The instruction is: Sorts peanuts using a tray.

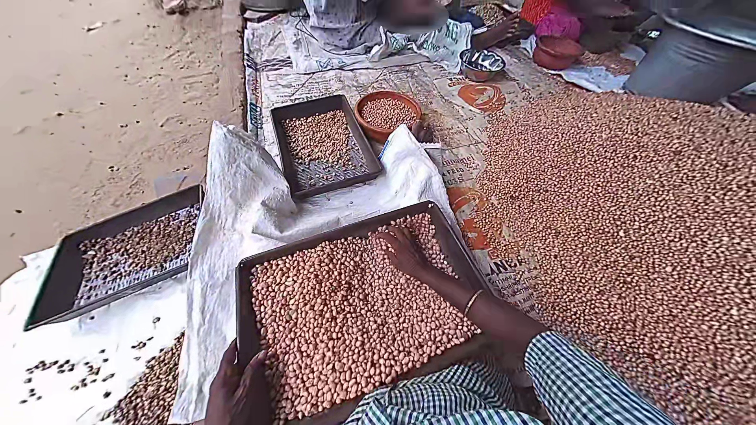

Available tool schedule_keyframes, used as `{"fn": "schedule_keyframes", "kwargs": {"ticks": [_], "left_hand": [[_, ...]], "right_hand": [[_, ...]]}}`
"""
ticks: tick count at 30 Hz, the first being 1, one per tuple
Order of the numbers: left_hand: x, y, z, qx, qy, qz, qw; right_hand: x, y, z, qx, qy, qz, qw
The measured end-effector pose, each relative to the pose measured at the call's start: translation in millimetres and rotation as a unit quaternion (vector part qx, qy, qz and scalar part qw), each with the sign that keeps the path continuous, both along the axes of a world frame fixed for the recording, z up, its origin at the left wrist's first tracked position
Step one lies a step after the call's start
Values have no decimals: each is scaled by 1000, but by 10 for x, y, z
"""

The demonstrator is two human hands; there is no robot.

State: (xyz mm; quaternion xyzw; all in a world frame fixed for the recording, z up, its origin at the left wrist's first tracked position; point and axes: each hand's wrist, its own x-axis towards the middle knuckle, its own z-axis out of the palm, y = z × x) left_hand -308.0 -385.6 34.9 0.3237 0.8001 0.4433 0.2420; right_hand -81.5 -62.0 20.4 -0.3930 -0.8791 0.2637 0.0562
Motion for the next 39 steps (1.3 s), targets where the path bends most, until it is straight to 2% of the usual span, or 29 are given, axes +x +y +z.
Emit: {"fn": "schedule_keyframes", "kwargs": {"ticks": [2, 4, 7, 9, 11, 13, 15, 17, 20, 23, 25, 28, 30, 32, 34, 37, 39], "left_hand": [[7, -26, 38, -5, -15, 2, 1000], [0, -25, 44, -2, -22, 2, 1000], [-4, -48, 27, 0, -23, -1, 1000], [-49, -53, -85, 2, -7, 0, 1000], [-47, -32, -88, -6, -6, 1, 1000], [-1, 5, -12, -8, -17, -9, 1000], [27, 40, 31, 4, -14, -11, 1000], [17, 15, -28, 3, 12, -5, 1000], [-5, 4, -51, -7, 36, 10, 999], [-17, -26, -33, -5, 38, 6, 999], [-22, -44, -35, -7, 35, 4, 999], [-15, -38, -21, -7, 26, 3, 1000], [5, -19, -15, -9, 16, 1, 1000], [21, -6, -17, -14, 6, -5, 1000], [2, 9, -38, -15, 7, -13, 1000], [-28, 24, -70, -1, 10, -19, 1000], [-34, 11, -60, 13, 2, -12, 1000]], "right_hand": [[-341, -282, 90, -42, 53, 47, 997], [-458, -629, 147, -76, 85, 116, 987], [-111, -1042, 73, -61, 137, 254, 955], [350, -1108, 92, -28, 102, 278, 955], [769, -974, 189, 0, 13, 221, 975], [988, -653, 281, -11, -61, 113, 992], [933, -273, 245, -3, -47, 16, 999], [634, -54, 59, 30, 11, -18, 999], [-49, -104, -173, 70, 112, 29, 991], [-508, -607, -113, 7, 153, 104, 983], [-441, -946, 9, -54, 137, 180, 973], [148, -1230, 155, -52, 92, 270, 957], [587, -1150, 274, -39, 9, 229, 973], [894, -859, 255, 12, -55, 130, 990], [967, -458, 131, 66, -45, 44, 996], [566, -37, -143, 138, 61, -10, 988], [89, -41, -198, 135, 96, 3, 986]]}}
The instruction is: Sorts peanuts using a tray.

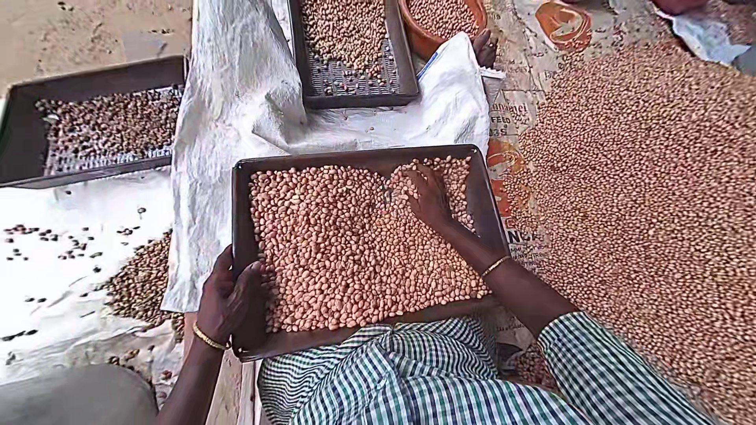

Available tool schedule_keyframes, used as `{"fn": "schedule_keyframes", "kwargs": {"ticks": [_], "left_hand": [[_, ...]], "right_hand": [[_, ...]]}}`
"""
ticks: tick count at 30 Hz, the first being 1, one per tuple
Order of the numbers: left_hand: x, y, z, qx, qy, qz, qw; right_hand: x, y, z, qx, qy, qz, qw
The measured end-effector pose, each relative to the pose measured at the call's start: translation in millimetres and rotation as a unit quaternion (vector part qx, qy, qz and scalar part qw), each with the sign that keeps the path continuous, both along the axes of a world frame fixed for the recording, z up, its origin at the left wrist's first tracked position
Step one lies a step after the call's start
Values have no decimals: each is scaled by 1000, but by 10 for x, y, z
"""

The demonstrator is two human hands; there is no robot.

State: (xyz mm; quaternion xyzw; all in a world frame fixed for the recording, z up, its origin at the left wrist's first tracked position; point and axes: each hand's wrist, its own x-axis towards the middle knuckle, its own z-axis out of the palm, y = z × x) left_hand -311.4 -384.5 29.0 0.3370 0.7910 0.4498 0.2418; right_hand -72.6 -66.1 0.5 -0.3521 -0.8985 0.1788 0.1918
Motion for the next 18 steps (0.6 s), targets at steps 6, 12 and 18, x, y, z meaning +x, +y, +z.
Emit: {"fn": "schedule_keyframes", "kwargs": {"ticks": [6, 12, 18], "left_hand": [[3, -11, 37, 14, -12, 21, 1000], [18, -4, 14, 7, -14, 4, 1000], [3, 23, -4, -1, -15, -9, 1000]], "right_hand": [[-527, -900, 121, -136, 58, 201, 968], [720, -972, 329, -50, -103, 168, 979], [440, 12, 55, -13, -38, -28, 999]]}}
